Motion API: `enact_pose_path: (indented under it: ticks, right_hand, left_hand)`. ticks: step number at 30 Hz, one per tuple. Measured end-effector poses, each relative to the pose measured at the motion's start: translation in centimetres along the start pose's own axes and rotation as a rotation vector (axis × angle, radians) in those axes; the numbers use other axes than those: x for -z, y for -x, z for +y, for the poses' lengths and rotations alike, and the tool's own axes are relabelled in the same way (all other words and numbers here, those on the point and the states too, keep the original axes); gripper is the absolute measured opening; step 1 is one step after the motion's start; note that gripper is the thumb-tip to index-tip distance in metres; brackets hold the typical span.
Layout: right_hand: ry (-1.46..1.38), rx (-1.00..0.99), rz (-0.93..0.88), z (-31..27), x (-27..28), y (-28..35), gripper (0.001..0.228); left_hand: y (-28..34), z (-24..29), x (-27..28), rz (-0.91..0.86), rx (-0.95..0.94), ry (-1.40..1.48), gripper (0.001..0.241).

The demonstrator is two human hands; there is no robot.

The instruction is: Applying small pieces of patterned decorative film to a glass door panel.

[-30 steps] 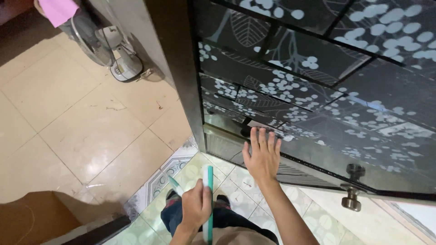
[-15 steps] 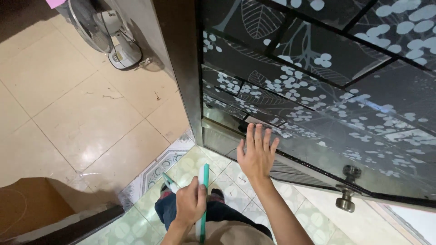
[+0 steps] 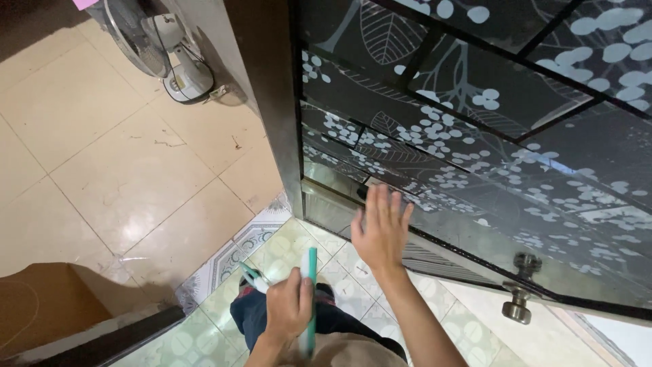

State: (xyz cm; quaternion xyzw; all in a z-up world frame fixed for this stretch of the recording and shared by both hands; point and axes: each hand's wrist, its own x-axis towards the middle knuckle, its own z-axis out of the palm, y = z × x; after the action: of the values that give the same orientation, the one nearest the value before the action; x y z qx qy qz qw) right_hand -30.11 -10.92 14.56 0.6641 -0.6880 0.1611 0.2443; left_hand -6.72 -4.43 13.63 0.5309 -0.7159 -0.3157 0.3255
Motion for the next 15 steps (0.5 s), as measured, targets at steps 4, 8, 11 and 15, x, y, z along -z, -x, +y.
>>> enact_pose_path:
  ticks: [4, 8, 11, 15]
  right_hand:
    - [-0.057, -0.057, 0.059, 3.3, 0.7, 3.5, 0.077]
    - [0.084, -0.081, 0.082, 6.3, -1.4, 6.3, 0.084]
    - [0.145, -0.11, 0.047, 6.0, -0.8, 6.2, 0.072]
    - [0.165, -0.129, 0.024, 6.4, -1.5, 6.3, 0.068]
  left_hand:
    - [-4.7, 3.8, -1.4, 0.067, -0.222, -0.082, 0.032]
    - [-9.3, 7.7, -4.4, 0.174, -0.392, -0.391, 0.023]
    - [-11.5, 9.0, -6.1, 0.242, -0.489, -0.42, 0.019]
    - [-13.3, 9.0, -7.7, 0.295, -0.555, -0.462, 0.019]
